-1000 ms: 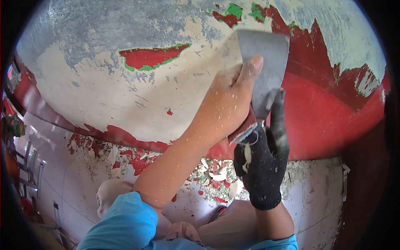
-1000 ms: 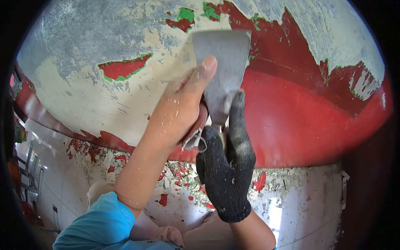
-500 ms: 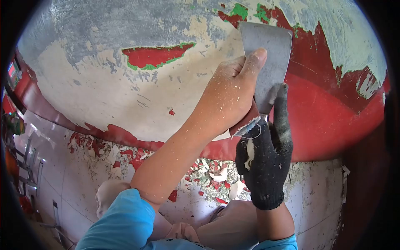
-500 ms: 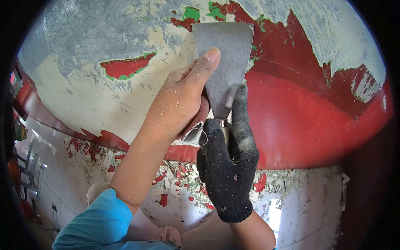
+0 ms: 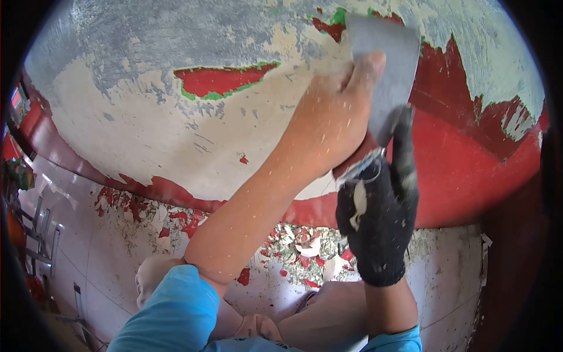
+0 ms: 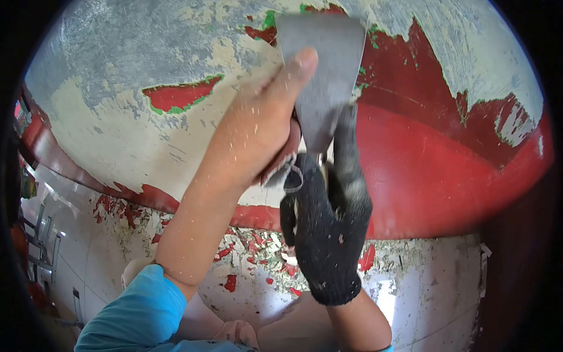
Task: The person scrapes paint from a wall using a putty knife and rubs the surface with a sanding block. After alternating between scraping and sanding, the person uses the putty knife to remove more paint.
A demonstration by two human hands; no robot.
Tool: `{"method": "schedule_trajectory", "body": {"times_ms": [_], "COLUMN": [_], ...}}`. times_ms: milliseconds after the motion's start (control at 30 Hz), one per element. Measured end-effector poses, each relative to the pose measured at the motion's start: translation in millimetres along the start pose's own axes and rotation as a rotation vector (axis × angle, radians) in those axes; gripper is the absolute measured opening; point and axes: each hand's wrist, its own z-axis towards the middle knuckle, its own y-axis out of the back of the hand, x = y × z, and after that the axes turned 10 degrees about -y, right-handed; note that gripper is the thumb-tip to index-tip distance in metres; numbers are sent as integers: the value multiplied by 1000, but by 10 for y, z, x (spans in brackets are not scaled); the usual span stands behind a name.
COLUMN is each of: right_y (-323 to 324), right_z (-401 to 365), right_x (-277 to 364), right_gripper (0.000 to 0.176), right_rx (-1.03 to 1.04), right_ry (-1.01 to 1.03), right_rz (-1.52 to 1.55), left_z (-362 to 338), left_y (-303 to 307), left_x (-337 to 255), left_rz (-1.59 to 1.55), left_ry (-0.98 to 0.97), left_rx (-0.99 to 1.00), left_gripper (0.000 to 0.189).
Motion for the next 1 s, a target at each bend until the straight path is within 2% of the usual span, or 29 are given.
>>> {"method": "schedule_trajectory", "body": {"times_ms": [100, 167, 200, 267, 367, 500, 567, 667, 733, 800, 833, 933, 1000], "right_y": [35, -2, -12, -16, -1, -16, 25, 69, 66, 86, 35, 18, -8], "right_z": [-3, -11, -29, -70, -81, -4, -33, -35, -15, -28, -54, -141, -147], "right_x": [12, 10, -7, -27, -4, -31, -59, -34, -38, -55, -1, -88, -106], "right_gripper": [59, 59, 59, 60, 60, 60, 60, 53, 49, 46, 55, 62, 59], "right_rx": [14, -6, -21, -57, -73, -44, -51, -97, -114, -144, -37, -42, -34], "right_ry": [22, 21, 15, -10, -3, 81, 82, 97, 116, 120, -63, -56, -57], "right_rz": [8, 26, 34, 35, 8, 12, 10, -160, -265, -381, 25, 21, -13], "left_z": [27, 22, 26, 1, -51, -8, 18, -87, -80, -37, -51, -108, -144], "left_y": [-105, -192, -151, 2, -96, -55, -59, -93, -55, -11, -24, -46, -34], "left_x": [61, 288, 300, 13, 86, 121, 9, 34, -7, -81, -68, 5, 107], "left_rz": [-43, -96, -91, -12, -64, -65, -88, 69, 8, 47, 40, 78, -5], "left_ry": [5, -300, -303, 10, -46, -72, 23, -56, -79, 43, 49, 0, -63], "left_rx": [-62, -191, -190, 32, -76, -41, -60, -69, -59, -4, -3, -40, -46], "left_gripper": [62, 65, 65, 65, 63, 60, 59, 57, 59, 60, 60, 60, 59]}}
